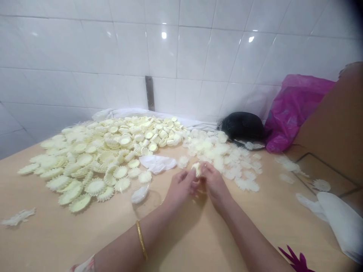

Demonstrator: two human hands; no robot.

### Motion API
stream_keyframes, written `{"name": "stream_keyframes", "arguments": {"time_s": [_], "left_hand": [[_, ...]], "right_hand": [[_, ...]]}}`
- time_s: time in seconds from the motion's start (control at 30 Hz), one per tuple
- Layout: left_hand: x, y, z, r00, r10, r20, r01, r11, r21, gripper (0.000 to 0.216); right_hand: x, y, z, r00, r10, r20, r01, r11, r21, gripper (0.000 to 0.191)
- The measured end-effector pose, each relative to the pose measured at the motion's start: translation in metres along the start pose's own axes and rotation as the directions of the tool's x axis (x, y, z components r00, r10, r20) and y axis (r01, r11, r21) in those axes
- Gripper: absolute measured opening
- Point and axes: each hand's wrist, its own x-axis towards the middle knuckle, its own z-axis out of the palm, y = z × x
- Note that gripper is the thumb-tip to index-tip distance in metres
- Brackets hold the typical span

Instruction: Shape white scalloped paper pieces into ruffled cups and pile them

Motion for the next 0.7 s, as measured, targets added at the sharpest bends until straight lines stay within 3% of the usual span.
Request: {"name": "stream_keyframes", "arguments": {"time_s": [0.17, 0.4, 0.53, 0.63, 0.7], "left_hand": [[0.0057, -0.0024, -0.0043, 0.997, -0.034, -0.071, 0.019, 0.979, -0.205, 0.021], [0.0075, -0.0009, -0.0079, 0.977, 0.161, -0.143, -0.174, 0.981, -0.090, 0.023], [0.0085, -0.0013, -0.0062, 0.997, 0.024, -0.080, -0.045, 0.963, -0.264, 0.033], [0.0065, -0.0005, -0.0043, 0.996, -0.093, -0.012, 0.084, 0.946, -0.312, 0.038], [0.0044, 0.0005, -0.0032, 0.994, -0.106, 0.008, 0.104, 0.954, -0.281, 0.034]], "right_hand": [[-0.0029, 0.0022, 0.0007, 0.991, 0.023, 0.129, -0.019, 0.999, -0.028, 0.031], [-0.0062, -0.0032, 0.0034, 0.980, 0.043, 0.194, -0.046, 0.999, 0.009, 0.030], [-0.0058, -0.0032, 0.0040, 0.990, -0.007, 0.142, 0.009, 1.000, -0.012, 0.029], [-0.0055, -0.0023, 0.0029, 0.992, -0.098, 0.075, 0.109, 0.979, -0.172, 0.026], [-0.0057, -0.0015, 0.0026, 0.985, -0.162, 0.055, 0.171, 0.948, -0.268, 0.027]]}}
